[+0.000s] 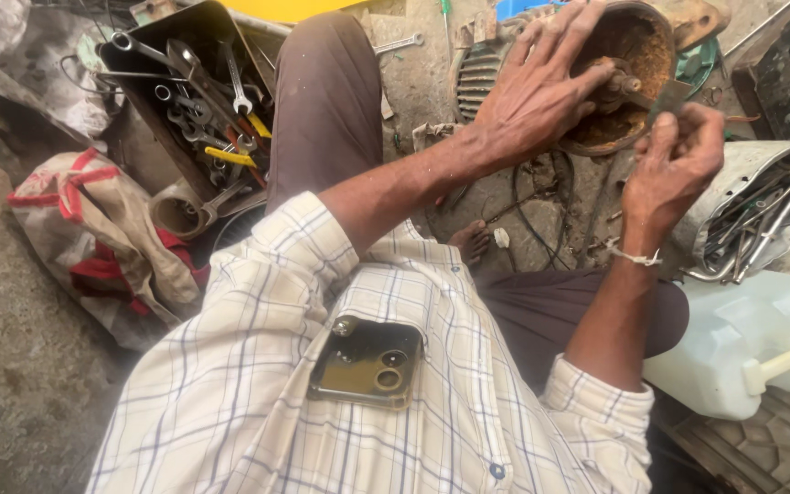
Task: The person sits on the ground and uses a metal scraper to clean rust and debris from a circular metal component, likely a brake drum or pulley. They repeatedly scrape the inner and outer surfaces while rotating the part with their other hand.
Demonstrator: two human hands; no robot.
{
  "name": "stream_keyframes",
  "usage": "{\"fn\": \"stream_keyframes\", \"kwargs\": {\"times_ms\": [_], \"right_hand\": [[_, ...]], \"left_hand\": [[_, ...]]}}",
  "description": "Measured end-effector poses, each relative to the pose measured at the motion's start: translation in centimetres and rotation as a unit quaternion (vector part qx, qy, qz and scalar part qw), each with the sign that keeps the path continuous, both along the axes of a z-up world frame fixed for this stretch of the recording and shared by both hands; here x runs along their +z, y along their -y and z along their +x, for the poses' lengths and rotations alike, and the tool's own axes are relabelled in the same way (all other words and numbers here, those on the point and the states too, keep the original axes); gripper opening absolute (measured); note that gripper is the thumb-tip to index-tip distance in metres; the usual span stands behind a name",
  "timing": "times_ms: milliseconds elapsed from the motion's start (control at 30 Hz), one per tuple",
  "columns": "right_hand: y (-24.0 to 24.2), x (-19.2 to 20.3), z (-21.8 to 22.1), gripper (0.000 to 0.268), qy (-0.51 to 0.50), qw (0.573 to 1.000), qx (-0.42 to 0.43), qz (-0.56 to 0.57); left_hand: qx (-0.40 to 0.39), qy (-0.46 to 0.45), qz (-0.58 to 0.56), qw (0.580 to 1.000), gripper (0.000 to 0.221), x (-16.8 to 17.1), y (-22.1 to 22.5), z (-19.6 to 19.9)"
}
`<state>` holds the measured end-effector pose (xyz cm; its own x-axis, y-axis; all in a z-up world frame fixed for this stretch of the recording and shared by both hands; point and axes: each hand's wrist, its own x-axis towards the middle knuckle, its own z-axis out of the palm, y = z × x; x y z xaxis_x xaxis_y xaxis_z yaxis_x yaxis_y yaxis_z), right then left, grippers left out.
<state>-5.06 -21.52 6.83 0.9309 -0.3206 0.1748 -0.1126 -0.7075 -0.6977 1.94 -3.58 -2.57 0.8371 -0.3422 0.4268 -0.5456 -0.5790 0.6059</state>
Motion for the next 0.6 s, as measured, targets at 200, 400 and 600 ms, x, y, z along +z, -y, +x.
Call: {"fn": "stream_keyframes", "kwargs": {"times_ms": [200,400,600], "right_hand": [[0.7,0.3,0.8,0.021,-0.023,0.981,0.109,-0.159],[0.9,-0.6,4.0,0.021,0.021,0.939,0.163,-0.302],[2.4,0.1,4.7,0.022,0.037,0.912,0.24,-0.331]], "left_hand": [[0.053,-0.073,-0.183,0.979,0.124,-1.2,0.2,0.5],[-0.027,-0.116,-0.24,0.964,0.126,-1.7,-0.4,1.6],[-0.033,-0.144,-0.249,0.957,0.123,-1.3,-0.4,1.1]]}}
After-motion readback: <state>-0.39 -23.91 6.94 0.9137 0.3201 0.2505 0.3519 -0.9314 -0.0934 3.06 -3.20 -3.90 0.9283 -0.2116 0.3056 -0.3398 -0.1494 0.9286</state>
